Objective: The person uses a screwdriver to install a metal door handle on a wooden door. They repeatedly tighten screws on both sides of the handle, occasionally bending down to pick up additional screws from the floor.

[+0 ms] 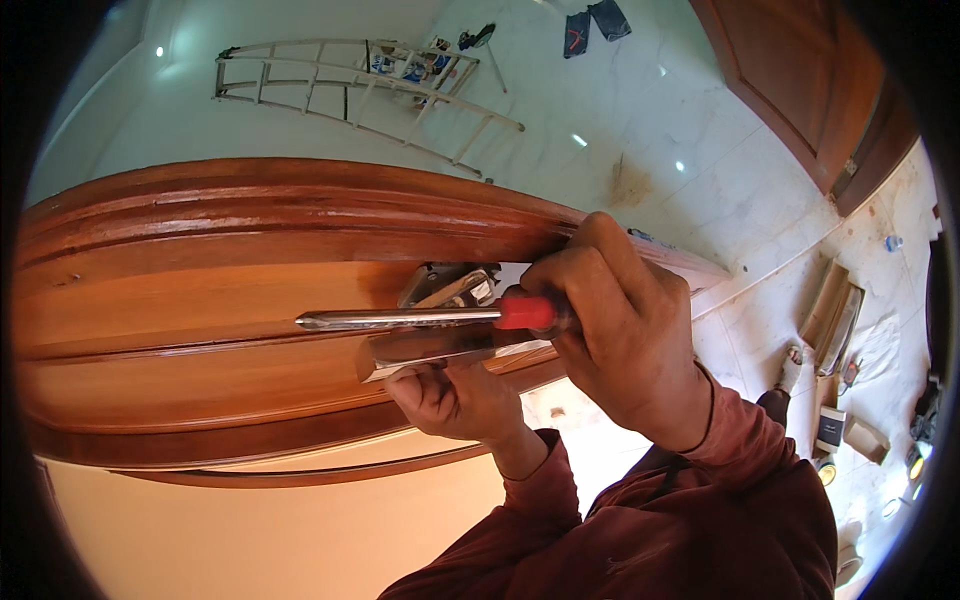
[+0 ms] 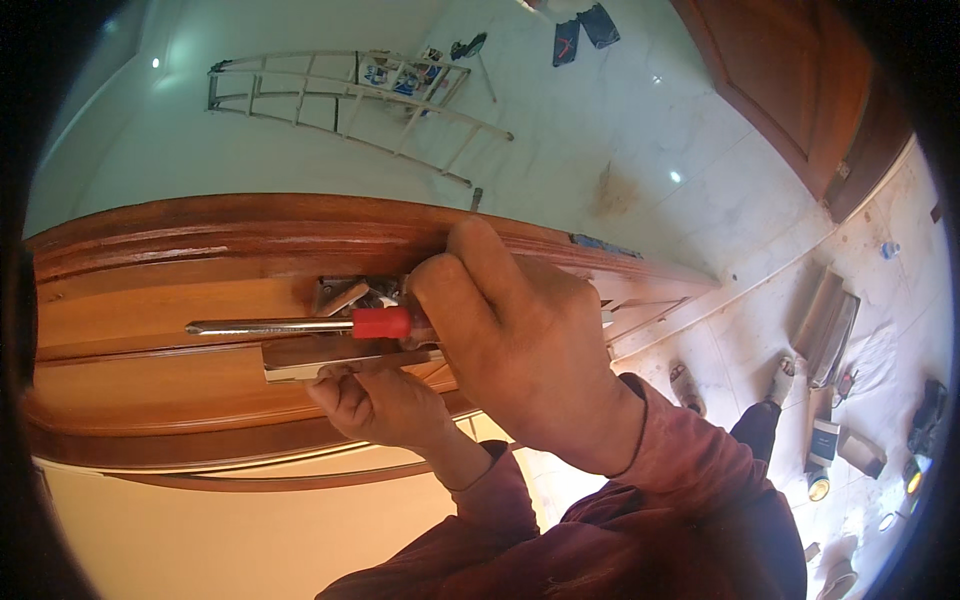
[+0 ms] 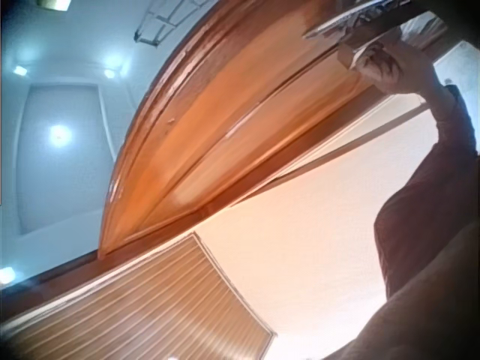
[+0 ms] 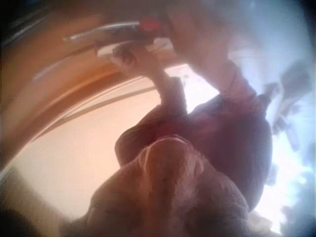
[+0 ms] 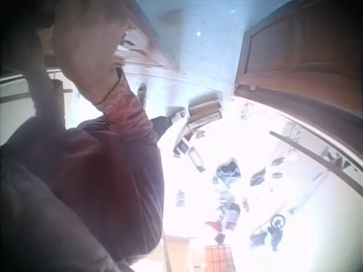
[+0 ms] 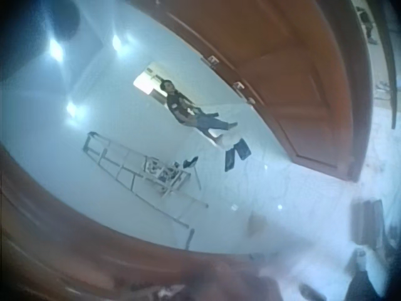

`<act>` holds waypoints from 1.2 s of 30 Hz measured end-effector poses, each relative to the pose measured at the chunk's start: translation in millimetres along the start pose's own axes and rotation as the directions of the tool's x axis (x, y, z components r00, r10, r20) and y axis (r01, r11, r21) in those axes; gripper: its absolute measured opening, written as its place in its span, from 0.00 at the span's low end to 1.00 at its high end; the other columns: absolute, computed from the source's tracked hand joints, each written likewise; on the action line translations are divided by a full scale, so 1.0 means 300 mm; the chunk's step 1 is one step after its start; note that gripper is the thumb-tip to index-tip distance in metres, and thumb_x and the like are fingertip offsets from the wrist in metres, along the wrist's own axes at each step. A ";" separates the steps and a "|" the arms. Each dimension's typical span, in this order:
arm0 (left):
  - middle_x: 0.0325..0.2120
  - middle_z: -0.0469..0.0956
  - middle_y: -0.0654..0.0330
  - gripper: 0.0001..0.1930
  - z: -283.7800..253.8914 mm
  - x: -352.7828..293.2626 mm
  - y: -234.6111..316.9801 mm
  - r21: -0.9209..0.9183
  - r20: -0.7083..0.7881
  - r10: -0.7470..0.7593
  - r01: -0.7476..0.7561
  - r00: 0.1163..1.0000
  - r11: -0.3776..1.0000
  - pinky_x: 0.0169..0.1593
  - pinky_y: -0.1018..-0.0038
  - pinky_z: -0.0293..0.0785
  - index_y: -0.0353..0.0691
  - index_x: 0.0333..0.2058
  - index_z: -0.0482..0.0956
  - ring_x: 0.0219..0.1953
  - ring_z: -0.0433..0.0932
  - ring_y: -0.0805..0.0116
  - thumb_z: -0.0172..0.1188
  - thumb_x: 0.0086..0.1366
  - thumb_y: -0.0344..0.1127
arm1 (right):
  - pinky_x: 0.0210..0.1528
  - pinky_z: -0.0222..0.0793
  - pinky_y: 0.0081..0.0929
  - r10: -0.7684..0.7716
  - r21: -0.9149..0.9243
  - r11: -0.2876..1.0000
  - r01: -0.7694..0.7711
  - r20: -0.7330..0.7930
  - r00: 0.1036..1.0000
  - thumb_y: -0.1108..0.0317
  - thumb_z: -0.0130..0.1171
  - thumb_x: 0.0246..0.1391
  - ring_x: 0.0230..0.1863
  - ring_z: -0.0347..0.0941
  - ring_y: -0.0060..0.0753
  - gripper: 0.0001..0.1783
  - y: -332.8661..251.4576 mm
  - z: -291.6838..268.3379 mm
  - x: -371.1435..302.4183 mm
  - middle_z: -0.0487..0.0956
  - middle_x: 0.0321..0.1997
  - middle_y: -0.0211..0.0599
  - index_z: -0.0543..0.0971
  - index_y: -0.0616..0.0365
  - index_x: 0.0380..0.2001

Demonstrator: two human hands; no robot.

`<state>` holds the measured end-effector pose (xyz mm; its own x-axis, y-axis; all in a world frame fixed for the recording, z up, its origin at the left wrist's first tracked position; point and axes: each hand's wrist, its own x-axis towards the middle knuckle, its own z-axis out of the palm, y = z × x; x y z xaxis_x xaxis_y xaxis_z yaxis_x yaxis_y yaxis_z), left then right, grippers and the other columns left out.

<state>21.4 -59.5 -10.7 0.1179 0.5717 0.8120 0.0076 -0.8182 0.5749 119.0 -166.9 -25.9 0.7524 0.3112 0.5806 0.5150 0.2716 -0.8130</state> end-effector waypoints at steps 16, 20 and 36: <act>0.25 0.68 0.67 0.10 0.011 0.012 0.002 -0.033 0.015 0.053 -0.052 0.998 0.998 0.37 0.86 0.65 0.37 0.30 0.68 0.28 0.64 0.83 0.63 0.62 0.29 | 0.28 0.74 0.28 0.290 -0.025 0.956 -0.292 0.216 0.932 0.69 0.66 0.52 0.30 0.78 0.34 0.32 -0.064 -0.216 -0.356 0.79 0.37 0.47 0.69 0.70 0.58; 0.25 0.67 0.68 0.11 0.003 0.022 -0.021 -0.079 0.062 0.112 -0.107 0.992 0.991 0.37 0.85 0.67 0.36 0.30 0.68 0.29 0.66 0.82 0.63 0.63 0.30 | 0.32 0.74 0.32 0.356 -0.022 0.933 -0.360 0.204 0.912 0.71 0.64 0.53 0.30 0.77 0.42 0.29 -0.064 -0.175 -0.336 0.79 0.39 0.50 0.70 0.68 0.58; 0.23 0.68 0.68 0.12 0.016 0.018 -0.017 -0.085 0.052 0.111 -0.107 0.992 0.991 0.32 0.88 0.64 0.37 0.30 0.68 0.26 0.65 0.85 0.64 0.64 0.33 | 0.37 0.74 0.32 0.384 0.073 0.910 -0.408 0.226 0.895 0.70 0.63 0.55 0.33 0.78 0.43 0.28 -0.052 -0.101 -0.334 0.79 0.40 0.51 0.70 0.68 0.58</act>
<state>26.6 -52.4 -9.6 0.1699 0.4730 0.8645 -0.0890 -0.8663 0.4915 48.0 -229.9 -72.6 0.7784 0.5887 0.2178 0.1315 0.1865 -0.9736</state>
